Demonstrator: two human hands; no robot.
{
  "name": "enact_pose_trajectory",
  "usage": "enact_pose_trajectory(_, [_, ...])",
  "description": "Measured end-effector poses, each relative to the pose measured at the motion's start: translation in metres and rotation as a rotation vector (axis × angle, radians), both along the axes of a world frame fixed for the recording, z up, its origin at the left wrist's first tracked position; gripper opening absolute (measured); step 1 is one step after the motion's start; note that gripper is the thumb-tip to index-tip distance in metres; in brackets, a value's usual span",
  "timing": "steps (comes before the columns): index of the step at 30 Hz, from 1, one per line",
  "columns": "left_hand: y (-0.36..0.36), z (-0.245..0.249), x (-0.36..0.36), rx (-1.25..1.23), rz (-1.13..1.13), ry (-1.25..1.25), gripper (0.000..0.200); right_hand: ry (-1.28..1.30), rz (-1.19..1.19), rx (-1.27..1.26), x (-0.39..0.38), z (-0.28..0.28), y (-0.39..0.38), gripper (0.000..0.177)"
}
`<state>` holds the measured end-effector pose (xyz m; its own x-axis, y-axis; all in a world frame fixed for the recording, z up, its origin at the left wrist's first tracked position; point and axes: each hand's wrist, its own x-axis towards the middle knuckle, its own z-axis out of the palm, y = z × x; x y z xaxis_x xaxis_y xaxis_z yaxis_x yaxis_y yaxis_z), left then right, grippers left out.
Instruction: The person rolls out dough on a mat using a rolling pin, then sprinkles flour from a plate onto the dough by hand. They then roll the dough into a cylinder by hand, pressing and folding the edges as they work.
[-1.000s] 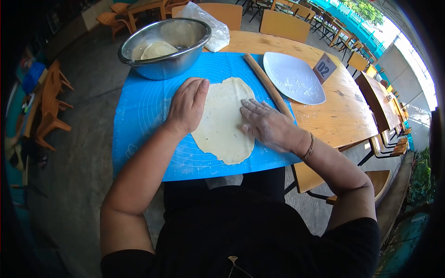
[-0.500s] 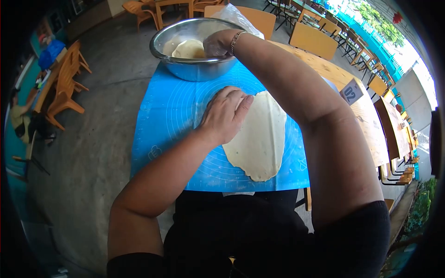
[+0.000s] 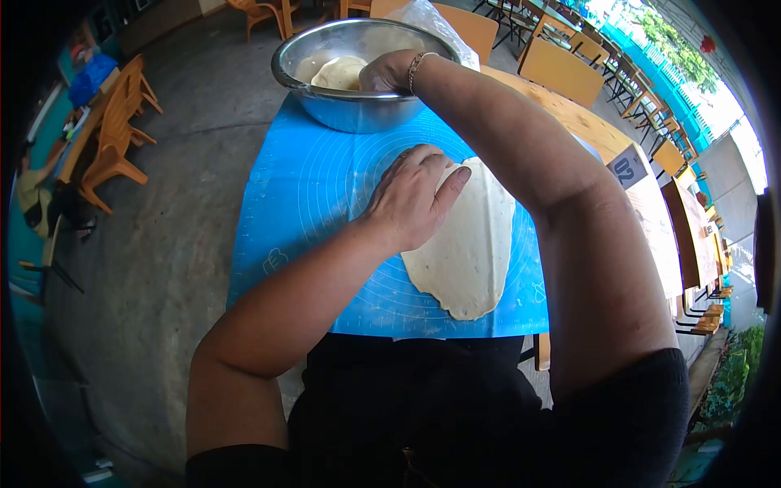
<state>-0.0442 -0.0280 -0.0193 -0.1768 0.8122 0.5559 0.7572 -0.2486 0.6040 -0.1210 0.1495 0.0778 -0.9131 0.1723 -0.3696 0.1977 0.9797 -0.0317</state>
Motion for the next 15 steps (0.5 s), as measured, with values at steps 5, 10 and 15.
enact_pose_trajectory(5, [-0.001,0.000,0.002,0.012,0.021,0.008,0.043,0.060,-0.013,-0.020,0.007,0.009,0.007,0.017])
enact_pose_trajectory(10, [-0.004,0.003,0.005,0.121,-0.027,0.134,0.031,0.135,-0.255,-0.293,0.034,0.035,0.005,0.020])
enact_pose_trajectory(15, [-0.007,0.001,0.002,0.109,-0.062,0.151,0.019,0.351,-0.245,-1.214,0.075,0.055,0.039,0.014])
